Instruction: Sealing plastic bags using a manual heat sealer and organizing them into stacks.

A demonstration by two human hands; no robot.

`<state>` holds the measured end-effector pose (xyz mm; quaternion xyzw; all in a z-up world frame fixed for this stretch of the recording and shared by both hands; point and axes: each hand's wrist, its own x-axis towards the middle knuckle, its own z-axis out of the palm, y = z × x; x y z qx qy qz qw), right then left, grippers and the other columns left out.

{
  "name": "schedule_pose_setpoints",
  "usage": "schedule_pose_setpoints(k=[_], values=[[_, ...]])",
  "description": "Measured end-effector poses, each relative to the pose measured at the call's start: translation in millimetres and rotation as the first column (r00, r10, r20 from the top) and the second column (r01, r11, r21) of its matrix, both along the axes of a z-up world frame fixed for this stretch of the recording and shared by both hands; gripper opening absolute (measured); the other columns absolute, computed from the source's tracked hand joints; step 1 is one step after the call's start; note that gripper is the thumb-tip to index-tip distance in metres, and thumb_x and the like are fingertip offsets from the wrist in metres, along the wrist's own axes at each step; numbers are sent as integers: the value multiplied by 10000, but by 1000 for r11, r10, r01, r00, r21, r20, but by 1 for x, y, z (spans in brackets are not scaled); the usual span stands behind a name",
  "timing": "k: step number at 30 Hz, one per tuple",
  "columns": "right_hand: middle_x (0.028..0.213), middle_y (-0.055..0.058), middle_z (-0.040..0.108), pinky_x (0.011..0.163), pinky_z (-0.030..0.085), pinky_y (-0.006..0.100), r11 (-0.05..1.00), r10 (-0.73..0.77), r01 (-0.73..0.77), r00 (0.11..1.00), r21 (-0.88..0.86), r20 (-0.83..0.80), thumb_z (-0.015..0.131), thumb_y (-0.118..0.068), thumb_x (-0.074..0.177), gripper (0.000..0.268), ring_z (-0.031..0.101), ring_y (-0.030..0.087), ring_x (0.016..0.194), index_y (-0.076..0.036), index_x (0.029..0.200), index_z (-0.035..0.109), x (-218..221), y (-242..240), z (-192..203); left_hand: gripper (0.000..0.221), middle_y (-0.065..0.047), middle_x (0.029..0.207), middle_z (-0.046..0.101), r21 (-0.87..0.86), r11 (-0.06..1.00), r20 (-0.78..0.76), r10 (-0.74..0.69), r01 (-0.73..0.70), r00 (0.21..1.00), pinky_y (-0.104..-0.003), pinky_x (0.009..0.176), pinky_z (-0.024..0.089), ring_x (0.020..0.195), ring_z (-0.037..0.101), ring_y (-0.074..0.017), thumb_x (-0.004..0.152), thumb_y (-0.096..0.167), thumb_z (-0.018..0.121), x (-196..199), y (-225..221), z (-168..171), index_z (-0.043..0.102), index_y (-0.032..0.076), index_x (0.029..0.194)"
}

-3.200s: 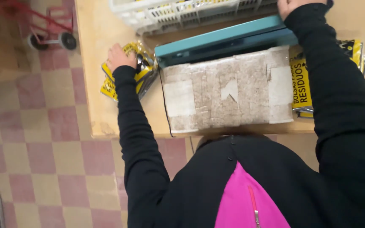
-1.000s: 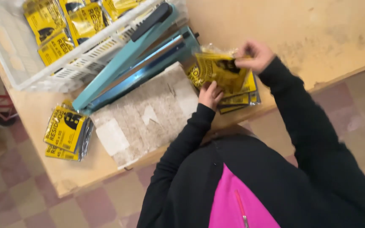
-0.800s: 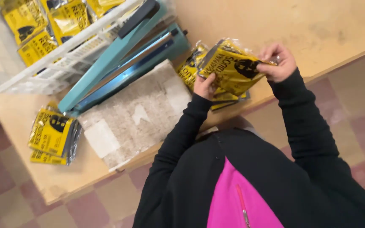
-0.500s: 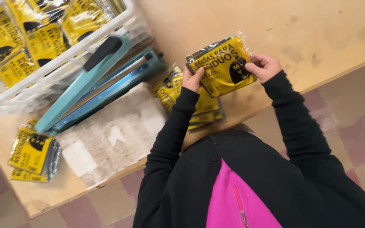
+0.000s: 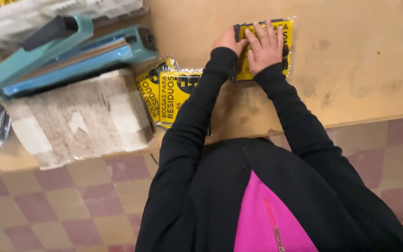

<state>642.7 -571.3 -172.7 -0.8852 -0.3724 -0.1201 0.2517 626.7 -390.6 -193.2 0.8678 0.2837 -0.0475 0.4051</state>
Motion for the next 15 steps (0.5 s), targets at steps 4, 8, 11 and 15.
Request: schedule_pose_setpoints(k=[4, 8, 11, 15], values=[[1666, 161, 449, 1221, 78, 701, 985, 119, -128, 989, -116, -83, 641, -241, 1006, 570, 248, 425, 1570, -129, 1560, 569, 13, 15, -24, 494, -195, 1016, 703, 190, 981, -21, -23, 27, 1000, -480, 870, 532, 985, 670, -406, 774, 368, 822, 0, 6, 8, 631, 57, 1107], [1696, 155, 434, 1199, 39, 744, 976, 124, -130, 991, -172, -45, 616, -251, 1025, 564, 225, 453, 1577, -127, 1572, 560, 6, 9, -31, 382, -179, 1028, 649, 277, 961, 370, -108, 1, 923, -467, 892, 511, 1010, 622, -401, 859, 274, 802, -86, 24, 75, 596, 39, 1077], [1706, 148, 442, 1212, 40, 741, 976, 124, -127, 992, -176, -29, 601, -211, 1017, 583, 221, 457, 1585, -121, 1591, 555, 15, 7, -29, 402, -176, 1053, 639, 481, 867, 181, 47, -130, 982, -484, 898, 498, 1022, 603, -386, 881, 300, 794, -180, 46, 123, 603, 42, 1124], [1703, 168, 434, 1217, 38, 735, 976, 141, -151, 987, -158, -72, 592, -181, 988, 629, 212, 466, 1591, -97, 1610, 543, 4, 8, -11, 608, -221, 1100, 622, 586, 794, 5, 198, -163, 980, -505, 851, 499, 1008, 575, -417, 806, 379, 822, -254, 63, 137, 577, -28, 1186]])
